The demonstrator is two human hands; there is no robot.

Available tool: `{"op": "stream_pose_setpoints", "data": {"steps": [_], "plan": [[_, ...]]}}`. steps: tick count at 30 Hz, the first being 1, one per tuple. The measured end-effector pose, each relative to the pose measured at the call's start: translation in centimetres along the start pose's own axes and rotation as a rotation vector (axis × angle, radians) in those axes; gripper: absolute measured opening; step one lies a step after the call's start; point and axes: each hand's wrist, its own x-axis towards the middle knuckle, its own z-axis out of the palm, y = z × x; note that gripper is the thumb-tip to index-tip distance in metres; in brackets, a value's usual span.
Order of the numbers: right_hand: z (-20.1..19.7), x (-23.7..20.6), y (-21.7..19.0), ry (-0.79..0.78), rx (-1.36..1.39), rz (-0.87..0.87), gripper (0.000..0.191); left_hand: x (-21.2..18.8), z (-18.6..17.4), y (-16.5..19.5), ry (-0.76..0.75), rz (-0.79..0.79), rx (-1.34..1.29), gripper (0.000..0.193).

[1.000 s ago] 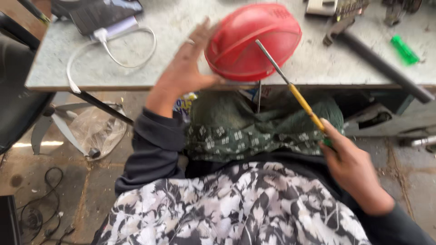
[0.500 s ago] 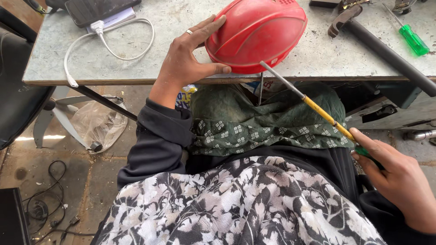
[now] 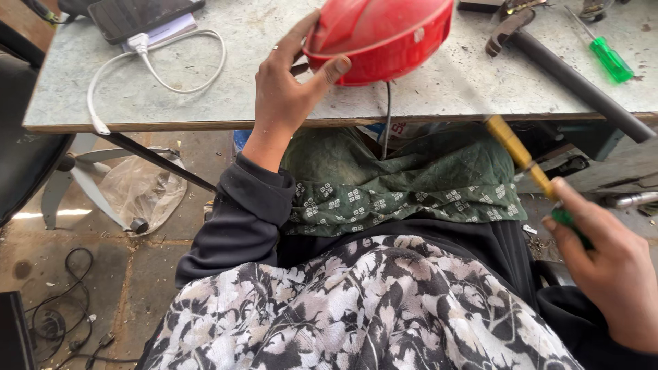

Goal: The person unscrews the bottom of a red electric device with a screwdriver, removes the plastic cover, and begins working on the internal transformer and wiring.

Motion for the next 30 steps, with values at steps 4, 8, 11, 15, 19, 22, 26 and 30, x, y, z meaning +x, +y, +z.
{"op": "stream_pose_setpoints", "data": {"steps": [4, 8, 11, 15, 19, 22, 26, 30], "plan": [[0.3, 1.2, -0.4, 0.165, 0.033, 0.001, 0.050, -0.1, 0.5, -0.7, -0.020, 0.009, -0.140, 0.081], [1.8, 4.2, 0.0, 0.157, -0.127, 0.002, 0.046, 0.0, 0.0, -1.3, -0.111, 0.027, -0.303, 0.079], [2.9, 8.4, 0.4, 0.200, -0.228, -0.179, 0.033, 0.2, -0.6, -1.4, -0.174, 0.099, -0.302, 0.085], [3.9, 15.7, -0.4, 0.248, -0.374, -0.305, 0.028, -0.1, -1.3, -1.1, -0.236, 0.153, -0.166, 0.094], [4.8, 18.4, -2.7, 0.301, -0.210, -0.431, 0.039, 0.3, -2.0, -1.4, -0.289, 0.089, -0.189, 0.104], [6.2, 18.5, -5.1, 0.247, 0.055, -0.512, 0.071, 0.5, -2.3, -2.5, -0.378, -0.093, -0.267, 0.120], [8.2, 20.0, -7.4, 0.103, 0.367, -0.464, 0.096, -0.2, -1.5, -3.7, -0.424, -0.136, -0.170, 0.133], [9.2, 20.9, -7.9, -0.018, 0.886, -0.500, 0.094, -0.2, -0.4, -3.0, -0.290, -0.001, -0.229, 0.132]]}}
